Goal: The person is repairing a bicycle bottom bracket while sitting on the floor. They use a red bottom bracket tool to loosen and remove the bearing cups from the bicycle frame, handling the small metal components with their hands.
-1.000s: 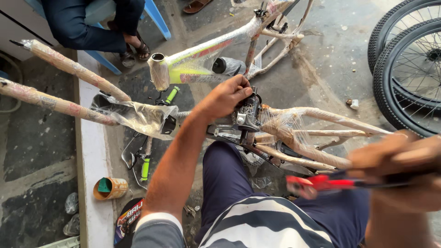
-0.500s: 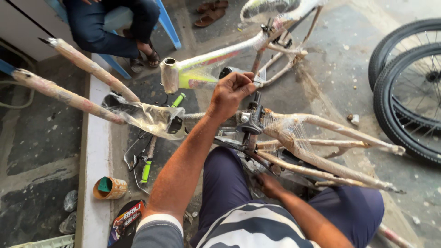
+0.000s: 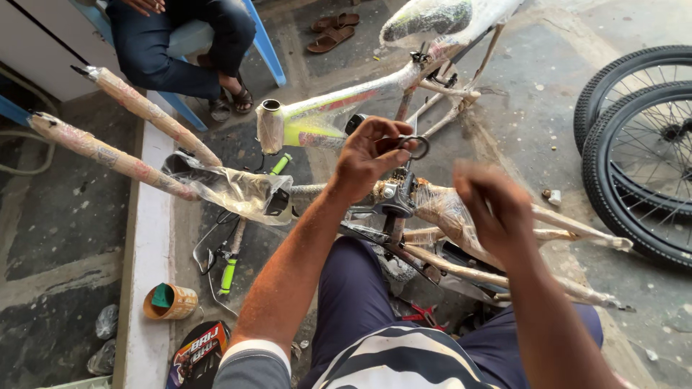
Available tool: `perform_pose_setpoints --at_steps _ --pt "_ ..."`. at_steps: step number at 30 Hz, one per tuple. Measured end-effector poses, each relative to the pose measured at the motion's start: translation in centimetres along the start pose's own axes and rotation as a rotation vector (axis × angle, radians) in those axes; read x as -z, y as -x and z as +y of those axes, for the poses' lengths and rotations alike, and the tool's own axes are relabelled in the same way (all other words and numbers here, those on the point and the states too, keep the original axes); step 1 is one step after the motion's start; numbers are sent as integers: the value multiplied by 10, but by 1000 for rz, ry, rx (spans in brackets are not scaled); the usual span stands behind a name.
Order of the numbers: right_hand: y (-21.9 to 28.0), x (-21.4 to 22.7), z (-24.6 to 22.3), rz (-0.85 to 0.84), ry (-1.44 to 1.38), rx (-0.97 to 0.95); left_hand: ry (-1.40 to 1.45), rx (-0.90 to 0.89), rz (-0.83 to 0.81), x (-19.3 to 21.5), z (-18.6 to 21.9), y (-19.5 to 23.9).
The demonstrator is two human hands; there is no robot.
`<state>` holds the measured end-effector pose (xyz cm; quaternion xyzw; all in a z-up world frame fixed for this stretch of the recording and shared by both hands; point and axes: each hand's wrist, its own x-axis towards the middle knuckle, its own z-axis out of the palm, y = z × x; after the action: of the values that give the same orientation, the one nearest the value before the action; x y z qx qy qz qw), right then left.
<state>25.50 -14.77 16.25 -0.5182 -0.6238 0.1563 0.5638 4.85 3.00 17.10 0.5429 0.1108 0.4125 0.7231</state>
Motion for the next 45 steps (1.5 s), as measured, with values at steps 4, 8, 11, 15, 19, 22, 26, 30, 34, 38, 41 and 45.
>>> perform_pose_setpoints --at_steps 4,8,11,15,19,22,26,30,34,38,41,45 --pt "-54 -34 -3 50 -238 -84 -118 -46 -92 -11 1 -3" --pt "-61 -48 5 133 90 -108 -414 -64 8 -4 4 4" --pt "-67 -50 15 34 289 -8 -665 152 91 4 8 14" --pt "-63 -46 17 -138 257 140 -673 219 76 15 1 22" --pt "-63 -37 10 -255 125 -64 -437 245 -21 26 -1 23" --pt "-66 -35 7 -297 63 -111 -434 330 -108 30 -1 19" --pt "-67 -33 8 -284 65 -77 -433 391 -152 32 -1 6" --pt "-67 -33 8 -315 -39 -250 -363 436 -91 23 -1 4" --pt "-69 -31 9 -344 -21 -212 -395 450 -59 21 2 3" --pt "-69 -31 6 -328 -36 -155 -357 529 -95 22 11 0" --pt "-70 -30 9 -321 -45 -136 -696 590 -5 13 5 -10" --pt "-68 -30 17 -343 -135 -186 -569 483 24 10 3 -3"
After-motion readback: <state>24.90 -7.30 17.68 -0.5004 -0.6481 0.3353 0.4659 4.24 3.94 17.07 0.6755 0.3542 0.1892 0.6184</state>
